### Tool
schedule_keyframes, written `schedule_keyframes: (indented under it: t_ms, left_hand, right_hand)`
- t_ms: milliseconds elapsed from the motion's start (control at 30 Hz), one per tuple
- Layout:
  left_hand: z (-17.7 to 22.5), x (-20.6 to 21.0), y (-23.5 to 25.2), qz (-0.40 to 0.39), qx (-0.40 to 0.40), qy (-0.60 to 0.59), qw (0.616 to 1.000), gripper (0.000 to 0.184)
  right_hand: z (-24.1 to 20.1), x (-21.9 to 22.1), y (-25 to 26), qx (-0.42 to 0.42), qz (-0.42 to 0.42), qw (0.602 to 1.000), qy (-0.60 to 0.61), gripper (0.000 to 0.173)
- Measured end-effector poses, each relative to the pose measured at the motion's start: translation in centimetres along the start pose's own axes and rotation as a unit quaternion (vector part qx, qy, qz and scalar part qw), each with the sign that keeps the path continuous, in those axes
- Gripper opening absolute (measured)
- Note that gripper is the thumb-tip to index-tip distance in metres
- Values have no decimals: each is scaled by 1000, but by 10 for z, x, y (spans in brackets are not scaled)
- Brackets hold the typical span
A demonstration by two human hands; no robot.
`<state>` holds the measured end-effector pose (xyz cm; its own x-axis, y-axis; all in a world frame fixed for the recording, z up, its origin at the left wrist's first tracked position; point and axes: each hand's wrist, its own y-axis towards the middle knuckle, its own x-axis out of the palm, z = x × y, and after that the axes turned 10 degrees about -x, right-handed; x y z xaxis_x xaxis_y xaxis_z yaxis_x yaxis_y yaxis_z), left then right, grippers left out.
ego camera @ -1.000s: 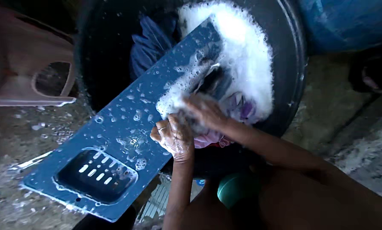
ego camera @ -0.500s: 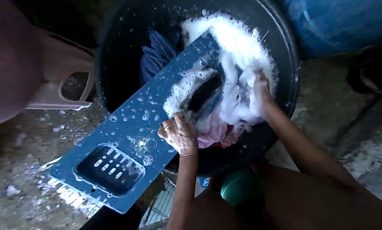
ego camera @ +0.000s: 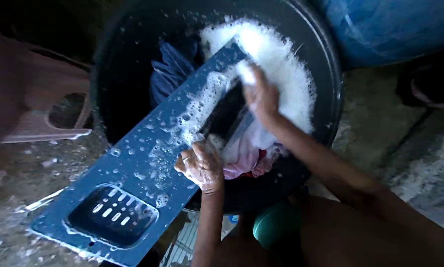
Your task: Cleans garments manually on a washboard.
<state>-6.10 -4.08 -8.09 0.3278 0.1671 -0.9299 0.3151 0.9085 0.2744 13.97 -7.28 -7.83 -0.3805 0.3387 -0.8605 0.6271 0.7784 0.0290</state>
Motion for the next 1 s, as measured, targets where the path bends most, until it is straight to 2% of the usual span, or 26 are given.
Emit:
schedule_keyframes:
  t_ms: [67,100,133,167,233,267,300,333,367,433,467,500,533,600,667,700,733,800,833,867,933,1000]
  left_hand:
    - [-3,1,-2,3,4,-8,1000,24]
    - [-5,1,-1,-1,12,-12,1000,25]
    - [-6,1,-2,-7,19,-13,1000,26]
    - [-7,1,-2,-13,18,-5,1000,25]
    - [-6,-2,-3,-17,15,9,1000,24]
    - [-2,-2,-1,-11,11,10,1000,23]
    - [2,-2,1,-1,7,9,1000,23]
    - [4,-1,3,6,4,5,1000,23]
    - [4,-1,2,9,4,0,1000,23]
    - [-3,-1,-2,13,15,-8,1000,24]
    - [-5,0,-2,14,25,-13,999,24]
    - [-7,0,-2,9,31,-15,999,25]
    - [-7,0,-3,3,29,-10,1000,25]
    - [-7,-3,-5,-4,22,-3,1000,24]
    - [0,-3,-1,0,12,-3,1000,22]
    - [3,-3,2,4,8,-4,1000,21]
    - [3,-3,1,8,7,-3,1000,20]
    - [-1,-2,-2,15,18,-1,1000,20]
    - [-2,-1,-1,21,27,-3,999,21]
    - [-4,-1,-2,15,29,-2,999,21]
    - [-4,-3,-3,-3,24,8,1000,22]
    - [1,-6,1,-8,22,10,1000,22]
  right_hand:
    - [-45,24,-53,-161,6,984,74,42]
    - [-45,36,-61,-225,4,969,101,39]
    - [-31,41,-55,-242,5,966,94,35]
    - [-9,40,-38,-216,5,975,54,35]
    - [37,25,5,-63,-12,997,-32,41]
    - [51,12,26,17,-41,997,-59,45]
    - [52,1,37,54,-43,995,-71,45]
    - [38,-3,32,43,-18,997,-65,46]
    - [11,0,12,-7,5,999,-37,46]
    - [-39,22,-49,-164,-2,985,45,42]
    - [-41,34,-63,-228,-10,971,76,40]
    - [-28,41,-63,-250,-11,965,81,36]
    - [-5,43,-50,-232,12,971,60,33]
    - [42,31,-7,-97,24,995,-25,36]
    - [56,5,31,44,-34,995,-83,44]
    - [43,-1,32,48,-26,996,-77,45]
    - [18,1,18,4,-3,999,-52,44]
    - [-41,19,-39,-140,-7,989,39,40]
    - [-50,31,-53,-208,-2,975,80,38]
    - [-42,38,-56,-239,9,966,96,34]
    - [8,33,-29,-186,22,982,27,32]
    - [67,7,6,-53,-16,995,-84,40]
